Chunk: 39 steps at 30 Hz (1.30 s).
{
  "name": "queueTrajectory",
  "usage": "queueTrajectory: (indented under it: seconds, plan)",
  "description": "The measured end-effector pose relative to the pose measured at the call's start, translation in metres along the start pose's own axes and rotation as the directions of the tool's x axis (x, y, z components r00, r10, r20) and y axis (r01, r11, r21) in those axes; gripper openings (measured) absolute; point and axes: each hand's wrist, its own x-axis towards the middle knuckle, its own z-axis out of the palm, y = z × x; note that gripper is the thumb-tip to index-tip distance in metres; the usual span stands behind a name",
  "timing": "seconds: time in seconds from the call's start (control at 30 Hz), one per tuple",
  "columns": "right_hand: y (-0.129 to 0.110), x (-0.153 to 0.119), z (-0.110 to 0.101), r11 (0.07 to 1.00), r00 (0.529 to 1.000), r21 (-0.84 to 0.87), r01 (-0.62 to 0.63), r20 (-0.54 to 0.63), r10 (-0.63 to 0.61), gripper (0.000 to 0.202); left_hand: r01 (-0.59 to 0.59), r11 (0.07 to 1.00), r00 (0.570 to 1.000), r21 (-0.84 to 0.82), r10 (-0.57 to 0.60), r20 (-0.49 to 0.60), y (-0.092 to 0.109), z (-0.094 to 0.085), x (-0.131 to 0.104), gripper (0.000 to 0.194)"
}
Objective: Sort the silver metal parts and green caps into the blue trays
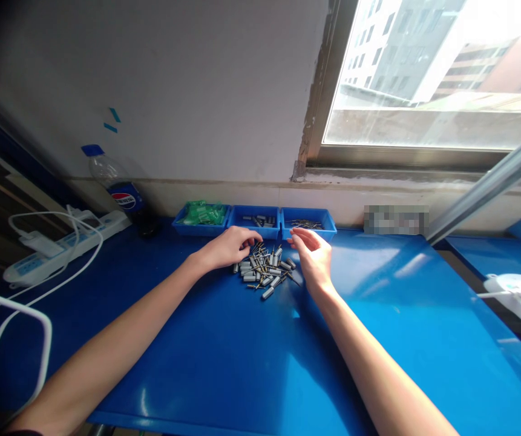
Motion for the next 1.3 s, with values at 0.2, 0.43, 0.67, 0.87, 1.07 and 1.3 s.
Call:
queueTrajectory:
  seconds: [0.2, 0.43, 0.67, 0.87, 1.07, 1.3]
  plan:
    - [-0.005, -0.003, 0.002, 0.999, 0.998, -0.034, -0.007, 0.068, 0.009, 0.039, -0.034, 0.937, 0.975, -0.349, -0.045, -0.216, 0.016, -0.009, 0.004, 0.012]
    - [-0.014, -0.012, 0.011, 0.997, 0.946, 0.015, -0.079, 0.318, 0.07, 0.039, -0.034, 0.75, 0.966, -0.66, -0.146, -0.215, 0.026, -0.015, 0.004, 0.016]
    - [-0.011, -0.012, 0.01, 0.988, 0.934, 0.084, -0.132, 0.345, 0.096, 0.032, 0.013, 0.741, 0.976, -0.671, -0.155, -0.153, 0.027, -0.011, 0.003, 0.013]
    - [-0.01, -0.012, 0.011, 0.989, 0.941, 0.047, -0.139, 0.317, 0.117, 0.033, -0.019, 0.868, 0.991, -0.495, -0.051, -0.126, 0.025, -0.013, 0.002, 0.006]
    - [-0.01, -0.007, 0.008, 0.998, 0.988, 0.019, -0.054, 0.145, 0.051, 0.035, 0.066, 0.996, 0.997, -0.059, -0.067, -0.024, 0.01, -0.027, -0.003, 0.015]
    - [-0.001, 0.002, -0.001, 0.994, 0.999, 0.098, 0.046, 0.006, -0.047, 0.049, 0.15, 0.976, 0.963, 0.159, -0.181, 0.199, -0.006, -0.025, -0.008, 0.033]
